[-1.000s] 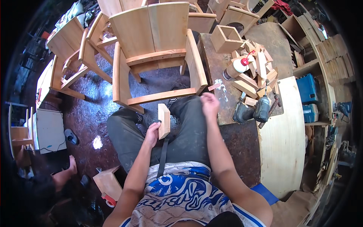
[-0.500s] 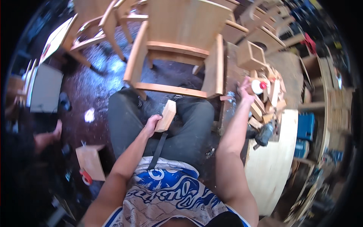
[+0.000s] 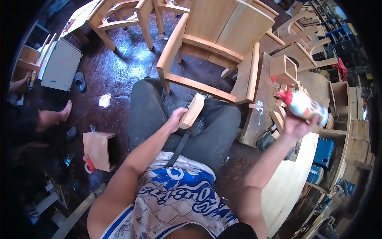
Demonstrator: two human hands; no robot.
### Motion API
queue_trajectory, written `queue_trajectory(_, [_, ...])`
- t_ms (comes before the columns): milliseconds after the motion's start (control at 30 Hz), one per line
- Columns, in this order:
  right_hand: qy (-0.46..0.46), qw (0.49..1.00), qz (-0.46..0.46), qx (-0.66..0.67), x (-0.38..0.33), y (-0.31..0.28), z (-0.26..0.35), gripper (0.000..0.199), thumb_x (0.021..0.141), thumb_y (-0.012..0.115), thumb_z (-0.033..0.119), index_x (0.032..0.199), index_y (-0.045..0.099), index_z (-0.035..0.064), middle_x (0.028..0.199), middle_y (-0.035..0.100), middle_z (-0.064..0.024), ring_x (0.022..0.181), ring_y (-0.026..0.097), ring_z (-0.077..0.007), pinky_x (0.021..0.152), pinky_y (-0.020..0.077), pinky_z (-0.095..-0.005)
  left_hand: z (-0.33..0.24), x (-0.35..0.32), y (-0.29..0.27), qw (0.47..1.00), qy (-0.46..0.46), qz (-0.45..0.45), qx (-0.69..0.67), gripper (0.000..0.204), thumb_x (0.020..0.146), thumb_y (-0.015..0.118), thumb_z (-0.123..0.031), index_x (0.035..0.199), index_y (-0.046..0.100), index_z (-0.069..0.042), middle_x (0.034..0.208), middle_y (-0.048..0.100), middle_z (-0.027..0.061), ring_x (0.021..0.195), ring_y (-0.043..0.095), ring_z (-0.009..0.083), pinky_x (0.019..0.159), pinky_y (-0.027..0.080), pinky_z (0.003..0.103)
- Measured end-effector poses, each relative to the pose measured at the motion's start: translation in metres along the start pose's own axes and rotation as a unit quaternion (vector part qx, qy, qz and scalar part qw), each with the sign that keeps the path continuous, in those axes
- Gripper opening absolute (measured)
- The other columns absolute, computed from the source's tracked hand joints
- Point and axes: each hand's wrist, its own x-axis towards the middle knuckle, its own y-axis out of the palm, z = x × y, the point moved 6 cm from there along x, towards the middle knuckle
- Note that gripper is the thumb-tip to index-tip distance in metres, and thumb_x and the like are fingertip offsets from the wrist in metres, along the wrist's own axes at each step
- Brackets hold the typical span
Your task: The person assembles wooden chairs by securing joints with a drill and a hammer, moving wooden chairs, drilling a hole into a wooden block, applying glue to the block from a bottle, and fitting the block onto a chair frame.
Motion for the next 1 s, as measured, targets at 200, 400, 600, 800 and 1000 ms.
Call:
queue_trajectory(200, [-0.671,0.731,0.019,-0.122,-0.156,0.111,0.161,0.039,0.071,0.073,0.031,0.100,0.064,0.0061,0.100,0.068,-0.0126,0.106,0.066,-0.0292,0.106,0.0465,-0.0505,-0.022,-0.030,0.038,0.998,0.040,0.031,-0.033,0.056,0.102,0.035,-0.038,0.138,0.054,0.001,0.120,0.068,0.0137,0.096,0.067,0.0171,0.082,0.053,0.030])
queue_trajectory(400, [-0.367,0.918,0.035,-0.145,-0.152,0.067,0.000,0.042,0.083,0.065,0.021,0.118,0.057,0.0001,0.111,0.064,-0.0121,0.102,0.063,-0.0277,0.097,0.0500,-0.0444,-0.020,-0.056,0.068,0.987,0.073,0.124,-0.075,0.057,0.102,0.039,-0.041,0.140,0.052,0.000,0.123,0.067,0.0143,0.102,0.068,0.0190,0.087,0.053,0.032])
queue_trajectory(600, [0.020,0.993,0.094,-0.067,-0.163,0.060,-0.105,0.068,0.086,0.066,0.019,0.145,0.040,-0.0026,0.139,0.054,-0.0180,0.128,0.055,-0.0308,0.111,0.0435,-0.0484,-0.024,-0.091,0.077,0.984,0.090,0.147,-0.035,0.062,0.102,0.039,-0.045,0.142,0.049,0.002,0.123,0.066,0.0174,0.102,0.067,0.0214,0.089,0.053,0.033])
queue_trajectory(800, [0.054,0.969,0.205,-0.130,-0.166,0.088,-0.100,0.083,0.074,0.071,0.024,0.146,0.038,-0.0018,0.141,0.051,-0.0251,0.130,0.052,-0.0390,0.113,0.0408,-0.0531,-0.028,-0.108,0.081,0.973,0.133,0.190,-0.007,0.063,0.103,0.042,-0.046,0.139,0.051,0.005,0.121,0.066,0.0209,0.106,0.067,0.0220,0.091,0.053,0.031])
queue_trajectory(1000, [0.040,0.972,0.218,-0.075,-0.166,0.093,-0.093,0.095,0.062,0.078,0.015,0.145,0.034,0.0067,0.133,0.056,-0.0250,0.127,0.053,-0.0445,0.114,0.0372,-0.0549,-0.028,-0.113,0.088,0.973,0.109,0.202,-0.033,0.063,0.103,0.043,-0.046,0.140,0.050,0.005,0.120,0.066,0.0215,0.104,0.067,0.0220,0.087,0.054,0.032])
